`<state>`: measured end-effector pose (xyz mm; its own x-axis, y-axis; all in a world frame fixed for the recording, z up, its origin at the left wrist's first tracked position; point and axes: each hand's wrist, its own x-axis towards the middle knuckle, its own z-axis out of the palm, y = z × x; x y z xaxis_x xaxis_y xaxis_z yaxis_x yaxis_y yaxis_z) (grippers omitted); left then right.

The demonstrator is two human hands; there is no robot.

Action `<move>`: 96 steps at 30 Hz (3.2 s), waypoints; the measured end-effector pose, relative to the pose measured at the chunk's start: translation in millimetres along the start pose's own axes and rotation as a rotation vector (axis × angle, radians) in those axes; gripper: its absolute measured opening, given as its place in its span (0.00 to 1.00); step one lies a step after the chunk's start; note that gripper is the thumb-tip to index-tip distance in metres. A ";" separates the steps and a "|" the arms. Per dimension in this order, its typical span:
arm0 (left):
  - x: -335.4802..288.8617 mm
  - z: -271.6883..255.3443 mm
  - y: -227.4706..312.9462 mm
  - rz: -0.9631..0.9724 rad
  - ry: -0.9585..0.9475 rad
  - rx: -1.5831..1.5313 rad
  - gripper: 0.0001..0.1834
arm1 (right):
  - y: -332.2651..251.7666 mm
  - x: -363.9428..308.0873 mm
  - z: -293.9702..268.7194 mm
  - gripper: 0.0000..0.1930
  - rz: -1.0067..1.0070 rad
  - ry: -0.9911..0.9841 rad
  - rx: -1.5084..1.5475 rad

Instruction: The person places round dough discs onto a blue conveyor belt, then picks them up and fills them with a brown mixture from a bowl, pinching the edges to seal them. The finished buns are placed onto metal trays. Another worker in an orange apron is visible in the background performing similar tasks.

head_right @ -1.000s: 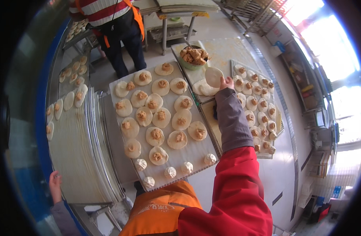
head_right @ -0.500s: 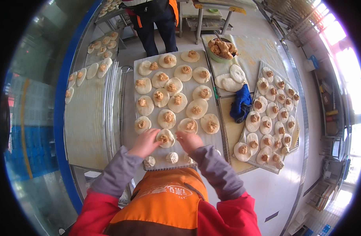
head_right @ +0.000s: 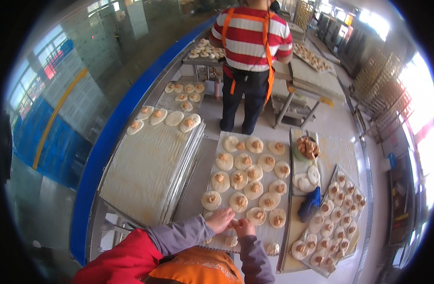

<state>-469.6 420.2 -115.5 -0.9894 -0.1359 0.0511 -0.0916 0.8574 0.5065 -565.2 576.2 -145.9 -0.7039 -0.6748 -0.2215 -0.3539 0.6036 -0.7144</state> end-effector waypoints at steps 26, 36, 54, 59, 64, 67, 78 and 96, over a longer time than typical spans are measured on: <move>-157.1 -124.1 12.2 -0.525 0.130 -1.456 0.20 | -209.9 -74.6 -11.4 0.08 -0.373 -0.084 0.110; -189.5 -96.7 0.1 -0.608 0.065 -1.480 0.18 | -224.0 -65.6 4.0 0.06 -0.844 -0.252 -0.316; -202.2 -85.4 -9.2 -0.525 0.400 -1.366 0.23 | -250.0 -48.2 18.0 0.06 -0.519 -0.621 -0.101; -203.6 -100.7 -2.2 -0.509 0.262 -1.458 0.19 | -246.0 -47.8 7.7 0.06 -0.787 -0.534 -0.048; -200.3 -124.4 -3.2 -0.647 -0.027 -1.371 0.16 | -250.0 -49.7 0.2 0.09 -0.844 -0.552 -0.151; -193.0 -115.7 -8.8 -0.412 0.002 -1.558 0.16 | -250.3 -53.8 -0.6 0.10 -0.798 -0.528 -0.128; -190.0 -125.6 14.5 -0.202 0.434 -0.775 0.14 | -241.9 -61.3 -13.5 0.12 -0.594 -0.488 0.003; -182.1 -116.2 20.6 -0.276 0.381 -1.034 0.16 | -246.3 -61.6 -17.0 0.11 -0.811 -0.410 -0.156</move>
<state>-278.2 404.9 -14.4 -0.8350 -0.5503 -0.0031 0.0111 -0.0225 0.9997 -445.2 476.4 55.0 0.0587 -0.9959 0.0689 -0.7435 -0.0896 -0.6626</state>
